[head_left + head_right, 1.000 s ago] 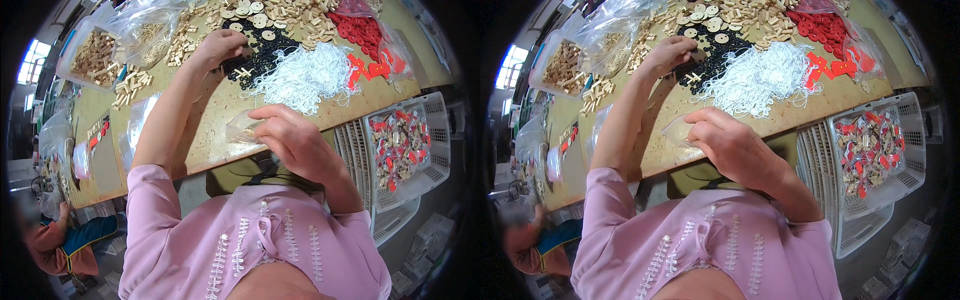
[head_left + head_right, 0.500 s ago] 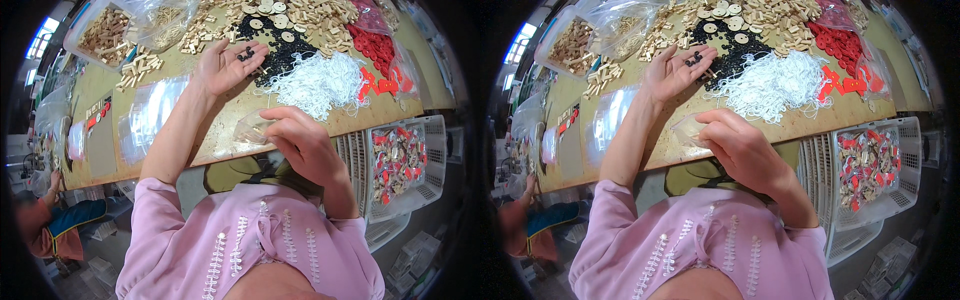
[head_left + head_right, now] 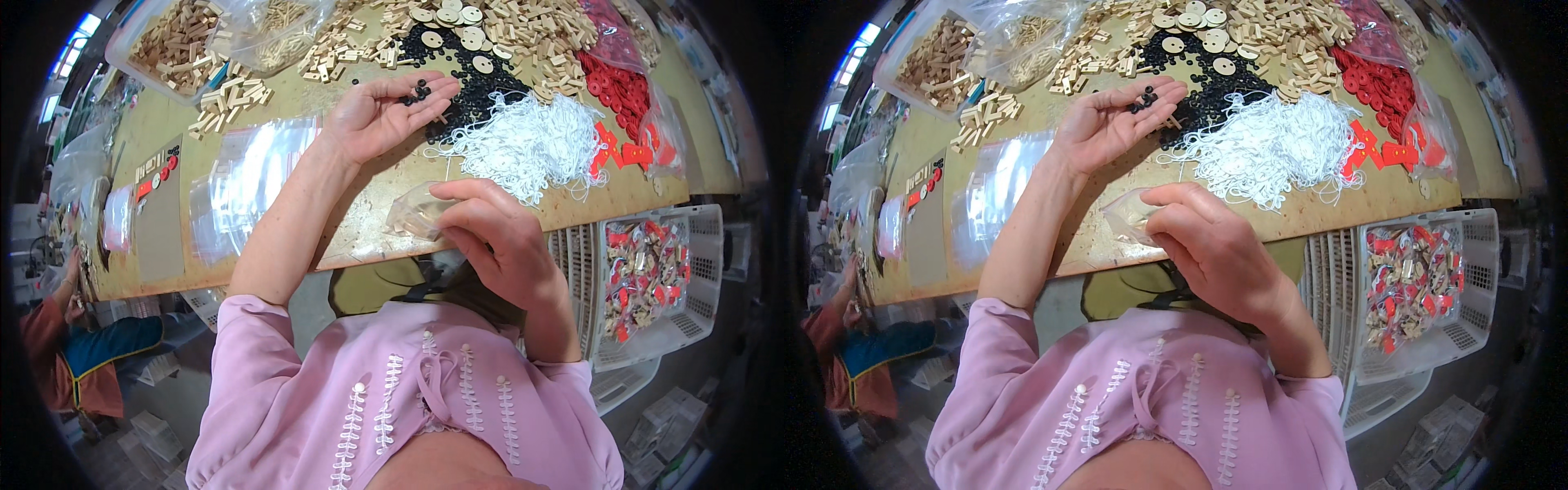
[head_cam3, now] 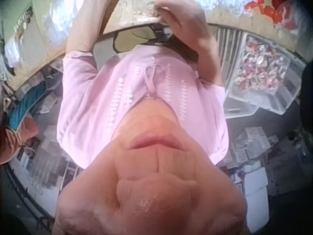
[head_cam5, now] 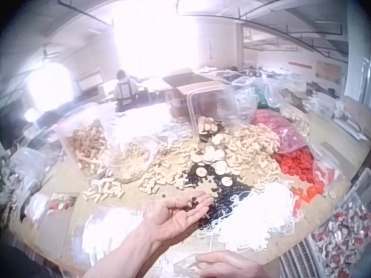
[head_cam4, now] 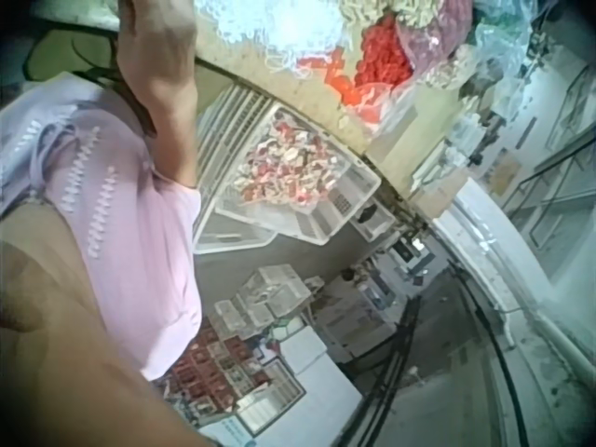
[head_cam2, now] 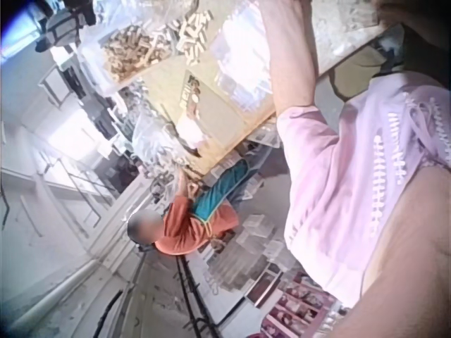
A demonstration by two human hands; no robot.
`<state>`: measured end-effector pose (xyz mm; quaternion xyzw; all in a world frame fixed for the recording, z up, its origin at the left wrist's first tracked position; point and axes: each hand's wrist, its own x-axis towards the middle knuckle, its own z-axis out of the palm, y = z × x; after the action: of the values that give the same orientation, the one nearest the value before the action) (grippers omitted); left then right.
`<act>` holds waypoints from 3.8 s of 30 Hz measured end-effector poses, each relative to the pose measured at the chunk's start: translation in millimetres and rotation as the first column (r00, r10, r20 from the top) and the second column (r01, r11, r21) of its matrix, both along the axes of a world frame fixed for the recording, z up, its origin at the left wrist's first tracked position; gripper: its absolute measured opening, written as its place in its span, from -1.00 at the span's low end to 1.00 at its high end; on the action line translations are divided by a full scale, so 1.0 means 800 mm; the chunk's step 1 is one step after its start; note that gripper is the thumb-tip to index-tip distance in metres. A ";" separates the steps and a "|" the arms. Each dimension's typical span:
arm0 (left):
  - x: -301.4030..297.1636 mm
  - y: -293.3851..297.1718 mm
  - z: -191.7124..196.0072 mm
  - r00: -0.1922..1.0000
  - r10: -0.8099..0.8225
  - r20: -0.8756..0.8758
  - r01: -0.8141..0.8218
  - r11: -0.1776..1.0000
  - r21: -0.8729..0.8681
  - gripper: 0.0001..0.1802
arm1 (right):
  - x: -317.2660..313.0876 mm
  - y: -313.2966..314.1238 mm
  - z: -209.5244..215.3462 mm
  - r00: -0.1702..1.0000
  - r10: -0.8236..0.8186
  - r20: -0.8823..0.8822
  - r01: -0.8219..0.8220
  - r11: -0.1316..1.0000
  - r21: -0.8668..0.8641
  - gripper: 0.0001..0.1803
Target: The person assembles small keychains by placing red flag pieces, white strings, and black beads into clear plastic bags. The person handles each component by hand and seals the bags, repeating the process for multiple units.
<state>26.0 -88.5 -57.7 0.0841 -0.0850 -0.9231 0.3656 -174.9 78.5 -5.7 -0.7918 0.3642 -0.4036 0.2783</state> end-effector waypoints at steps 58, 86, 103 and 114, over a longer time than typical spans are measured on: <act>0.042 0.035 0.086 0.945 0.255 0.206 -0.153 0.900 -0.408 -0.49 | 0.035 -0.071 0.018 0.988 -0.050 -0.146 0.035 0.994 -0.107 -0.91; 0.034 0.010 0.067 0.723 0.602 0.338 -0.221 0.665 -0.713 -0.80 | -0.008 -0.020 0.024 0.993 -0.112 0.041 0.104 0.981 0.165 -0.93; -0.125 -0.123 -0.013 0.115 0.990 0.080 0.846 -0.055 -0.531 -0.78 | -0.087 0.012 -0.008 0.964 -0.248 0.092 0.233 0.961 0.146 -0.91; -0.097 0.059 0.104 0.539 0.727 0.426 0.500 0.131 -0.856 -0.89 | -0.097 -0.010 0.003 0.962 -0.249 0.109 0.236 0.964 0.124 -0.93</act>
<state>-52.0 -41.4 25.4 0.2531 -0.8155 -0.4115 0.3187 -252.6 70.2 -3.0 -0.6982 0.4621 -0.4625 0.2918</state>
